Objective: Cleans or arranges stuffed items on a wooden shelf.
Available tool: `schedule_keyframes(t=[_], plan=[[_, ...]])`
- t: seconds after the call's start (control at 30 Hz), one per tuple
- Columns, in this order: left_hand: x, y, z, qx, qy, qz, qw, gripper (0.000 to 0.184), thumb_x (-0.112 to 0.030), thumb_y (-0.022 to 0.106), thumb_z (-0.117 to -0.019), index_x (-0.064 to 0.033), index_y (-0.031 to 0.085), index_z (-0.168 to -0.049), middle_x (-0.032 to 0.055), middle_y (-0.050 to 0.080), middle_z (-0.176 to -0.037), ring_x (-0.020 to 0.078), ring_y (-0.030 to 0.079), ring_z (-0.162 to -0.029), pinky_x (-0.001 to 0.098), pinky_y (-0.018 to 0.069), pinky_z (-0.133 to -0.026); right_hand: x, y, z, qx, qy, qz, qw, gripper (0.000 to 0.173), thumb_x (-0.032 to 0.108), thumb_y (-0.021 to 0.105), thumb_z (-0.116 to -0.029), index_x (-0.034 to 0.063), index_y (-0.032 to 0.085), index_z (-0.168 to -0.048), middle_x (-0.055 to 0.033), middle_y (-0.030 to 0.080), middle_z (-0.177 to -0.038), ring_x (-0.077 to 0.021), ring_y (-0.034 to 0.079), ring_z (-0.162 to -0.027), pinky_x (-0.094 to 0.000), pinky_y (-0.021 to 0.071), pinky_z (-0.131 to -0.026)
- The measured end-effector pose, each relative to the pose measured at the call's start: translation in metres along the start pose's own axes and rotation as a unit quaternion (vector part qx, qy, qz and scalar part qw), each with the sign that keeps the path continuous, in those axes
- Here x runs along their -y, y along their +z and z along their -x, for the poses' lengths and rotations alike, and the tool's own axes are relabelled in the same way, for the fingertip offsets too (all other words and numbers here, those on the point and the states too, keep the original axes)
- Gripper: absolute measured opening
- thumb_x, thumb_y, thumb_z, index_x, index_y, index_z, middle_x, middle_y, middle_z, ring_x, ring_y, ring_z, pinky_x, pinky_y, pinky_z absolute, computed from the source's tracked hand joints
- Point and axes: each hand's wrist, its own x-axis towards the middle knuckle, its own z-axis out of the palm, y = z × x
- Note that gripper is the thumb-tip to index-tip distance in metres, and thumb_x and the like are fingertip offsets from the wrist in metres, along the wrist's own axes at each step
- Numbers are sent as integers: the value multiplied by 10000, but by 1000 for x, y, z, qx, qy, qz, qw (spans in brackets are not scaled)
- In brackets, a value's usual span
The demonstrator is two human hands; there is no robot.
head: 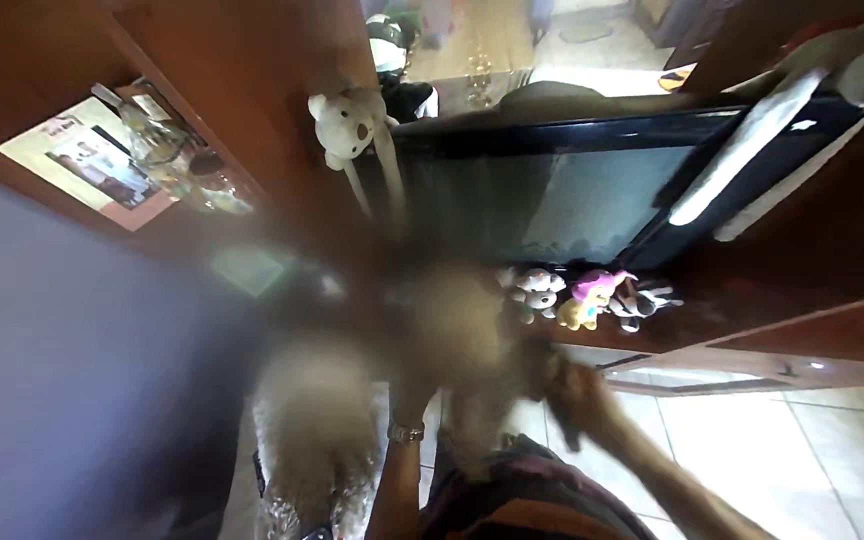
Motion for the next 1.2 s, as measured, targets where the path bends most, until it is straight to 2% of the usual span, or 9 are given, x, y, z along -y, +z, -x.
schedule_keyframes(t=[0.13,0.2,0.27,0.33,0.6,0.7,0.9,1.07,1.2], plan=[[8,11,11,14,23,35,999,620,35,728,-805,240,463,-1327,337,604,-1246,307,611,-1179,379,473,-1045,22,-48,-48,-266,-42,-117,956,163,208,407,-1054,173,564,-1028,194,633,-724,51,610,-603,-172,560,-565],[-1,17,17,71,27,23,997,633,52,718,-818,264,435,-1343,389,563,-1299,380,579,-1240,416,439,-1088,28,-39,-54,-169,-89,-73,979,196,292,523,-1018,110,576,-1069,179,638,-782,75,603,-656,-161,551,-606],[-15,19,21,132,5,11,991,647,43,718,-826,262,421,-1358,401,533,-1338,405,544,-1287,436,410,-1116,27,-21,-59,-7,-110,5,994,561,414,666,-926,-79,597,-1184,20,694,-982,62,624,-874,-166,536,-812],[-17,19,19,145,-20,8,989,661,36,730,-820,252,421,-1364,391,527,-1351,398,530,-1301,438,403,-1120,24,-9,-71,49,-144,78,985,591,406,727,-896,-102,630,-1181,-100,707,-1056,1,636,-945,-184,515,-877],[-17,26,26,72,-61,111,989,559,0,717,-844,220,479,-1300,271,622,-1201,174,609,-1113,284,477,-998,-12,25,-76,-187,-295,134,928,308,216,694,-887,-74,740,-980,-180,752,-981,-188,711,-973,-311,524,-960],[-26,23,27,55,-114,105,986,545,14,639,-914,225,416,-1364,330,563,-1290,258,571,-1191,332,445,-1045,-10,32,-67,-162,-290,72,941,377,236,653,-914,-123,688,-1022,-206,725,-1062,-104,662,-1072,-200,476,-991],[-26,25,29,57,-100,74,991,527,20,603,-925,251,415,-1359,384,530,-1327,328,543,-1249,360,409,-1086,-16,18,-52,-71,-327,24,942,407,353,500,-1065,-3,610,-1228,-95,614,-1403,-64,511,-1353,-237,384,-1157],[-25,30,30,69,-123,76,987,528,21,581,-946,235,389,-1389,376,515,-1352,317,537,-1258,351,409,-1088,-29,6,-43,-47,-315,22,948,435,372,533,-1046,12,644,-1264,-153,588,-1449,-210,488,-1417,-350,392,-1186],[-17,23,29,84,-130,90,984,456,8,577,-962,223,444,-1342,323,574,-1274,217,575,-1162,286,446,-1025,-45,-9,-22,-36,-256,24,966,526,426,503,-1054,-16,588,-1326,-84,623,-1401,-35,543,-1319,-237,437,-1128]])
